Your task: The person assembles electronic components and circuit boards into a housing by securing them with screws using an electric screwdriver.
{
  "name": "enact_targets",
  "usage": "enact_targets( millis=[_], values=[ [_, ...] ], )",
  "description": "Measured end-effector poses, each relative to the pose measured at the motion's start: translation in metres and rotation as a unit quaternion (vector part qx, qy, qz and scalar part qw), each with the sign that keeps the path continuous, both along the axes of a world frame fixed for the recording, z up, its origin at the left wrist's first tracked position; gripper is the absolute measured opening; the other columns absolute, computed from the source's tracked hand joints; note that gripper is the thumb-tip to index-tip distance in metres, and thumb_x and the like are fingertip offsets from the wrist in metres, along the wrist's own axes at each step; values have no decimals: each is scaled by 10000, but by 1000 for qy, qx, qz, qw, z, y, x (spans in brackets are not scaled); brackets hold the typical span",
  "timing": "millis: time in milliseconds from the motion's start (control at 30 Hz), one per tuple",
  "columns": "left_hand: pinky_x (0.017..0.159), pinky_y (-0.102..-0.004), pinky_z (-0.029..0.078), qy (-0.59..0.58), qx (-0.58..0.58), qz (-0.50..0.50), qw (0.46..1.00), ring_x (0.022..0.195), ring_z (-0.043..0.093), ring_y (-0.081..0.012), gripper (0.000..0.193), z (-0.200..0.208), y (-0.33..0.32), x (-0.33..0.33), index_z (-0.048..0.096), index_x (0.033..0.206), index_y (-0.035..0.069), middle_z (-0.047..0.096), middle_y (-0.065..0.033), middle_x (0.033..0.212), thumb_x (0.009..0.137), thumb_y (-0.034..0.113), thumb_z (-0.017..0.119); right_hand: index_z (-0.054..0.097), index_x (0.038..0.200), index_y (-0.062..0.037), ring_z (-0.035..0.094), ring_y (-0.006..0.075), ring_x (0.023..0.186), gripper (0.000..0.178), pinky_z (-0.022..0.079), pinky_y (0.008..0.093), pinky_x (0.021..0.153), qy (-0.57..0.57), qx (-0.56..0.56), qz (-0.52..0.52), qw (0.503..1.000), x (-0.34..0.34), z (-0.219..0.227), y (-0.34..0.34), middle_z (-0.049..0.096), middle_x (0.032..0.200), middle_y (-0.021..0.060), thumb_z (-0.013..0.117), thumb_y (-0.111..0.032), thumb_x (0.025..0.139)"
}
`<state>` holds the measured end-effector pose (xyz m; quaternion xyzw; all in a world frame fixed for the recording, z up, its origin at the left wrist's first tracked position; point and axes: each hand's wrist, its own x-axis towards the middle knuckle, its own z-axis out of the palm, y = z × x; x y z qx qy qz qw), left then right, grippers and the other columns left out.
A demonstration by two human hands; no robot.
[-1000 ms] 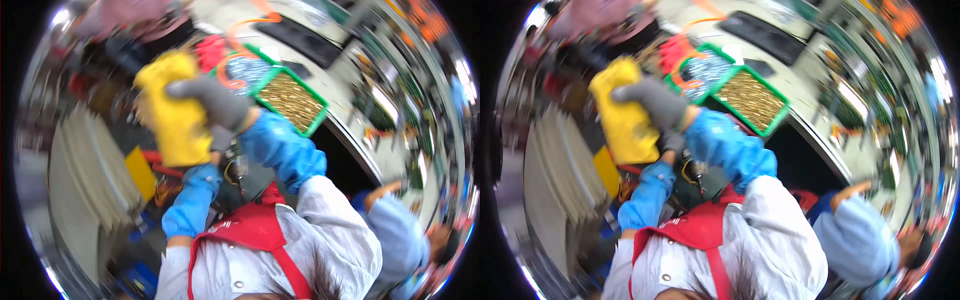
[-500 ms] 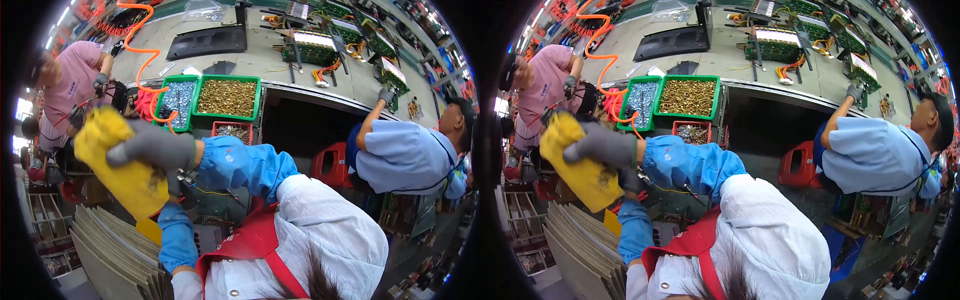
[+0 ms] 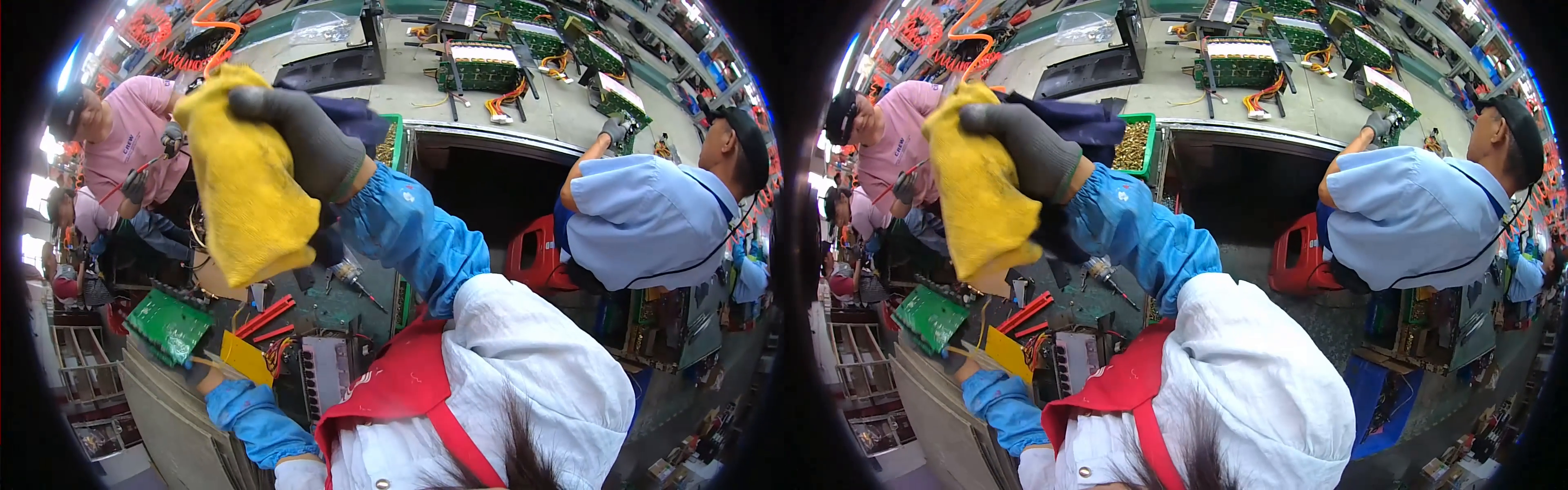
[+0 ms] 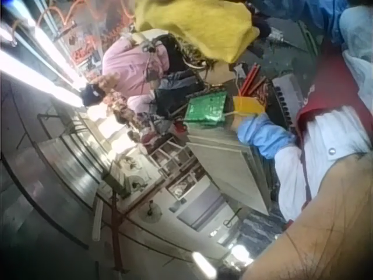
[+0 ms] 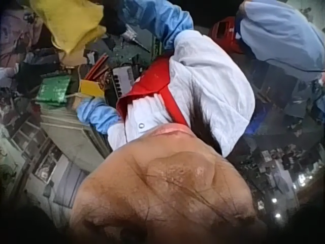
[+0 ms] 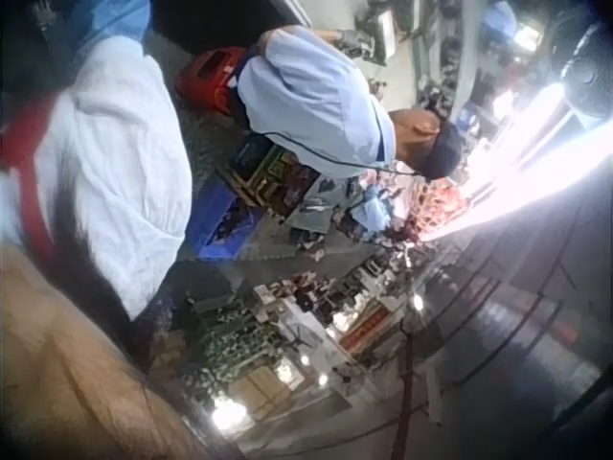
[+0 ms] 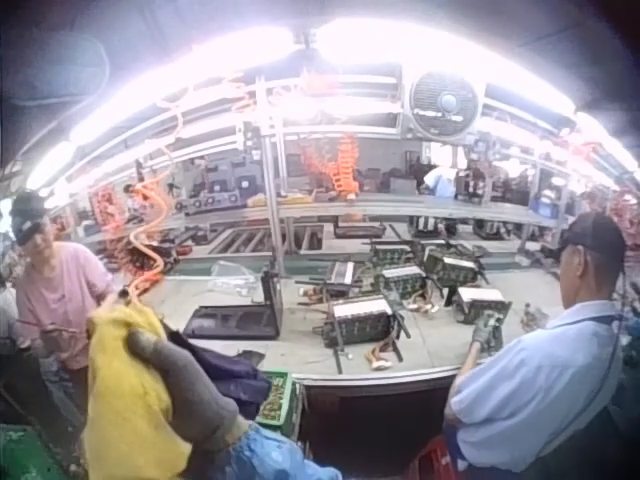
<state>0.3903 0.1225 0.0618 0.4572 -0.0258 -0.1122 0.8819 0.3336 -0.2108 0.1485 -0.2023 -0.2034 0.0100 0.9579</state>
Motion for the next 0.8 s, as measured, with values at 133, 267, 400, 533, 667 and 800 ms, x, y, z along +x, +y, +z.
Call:
enact_targets(
  millis=[133,267,400,533,667,800],
  values=[
    [889,-383,482,-11,-88,-34,995,1005,586,-209,564,8,23,-24,524,1253,77,602,-92,1136,907,521,489,560,1214,-24,672,196,913,467,551,337,814,104,-98,28,989,-17,-32,23,673,1064,104,625,-350,886],
    [877,-393,503,-78,-150,53,984,996,603,-218,617,8,17,-47,507,1288,73,608,-102,1152,896,549,493,478,1303,4,633,244,1036,529,498,366,928,131,-143,77,978,-28,-56,47,621,1175,151,505,-393,954],
    [865,-403,524,-147,-217,51,964,987,621,-226,671,18,14,-77,490,1322,69,613,-111,1168,885,577,497,438,1334,25,615,266,1078,577,487,389,949,94,-219,128,963,-39,-63,81,593,1213,163,424,-433,984],
    [782,-357,550,-140,-144,168,965,896,640,-195,603,38,-13,-103,543,1192,49,639,-77,1040,891,569,485,446,1331,9,596,188,1046,496,471,331,925,43,-304,167,937,-46,-79,120,590,1202,106,539,-302,956],
    [794,-296,531,-127,27,232,964,913,631,-164,586,35,-42,-131,513,1230,32,620,-87,1053,878,500,507,491,1283,1,592,167,1027,476,472,311,898,7,-339,34,940,-30,-118,162,611,1168,70,678,-63,849],
    [840,-359,520,-129,20,253,959,961,636,-236,723,15,-39,-125,478,1278,-11,612,-148,1124,851,572,505,524,1232,4,608,163,1000,415,475,300,875,-42,-431,-133,892,-28,-133,175,647,1095,81,683,-71,856]
  ],
)
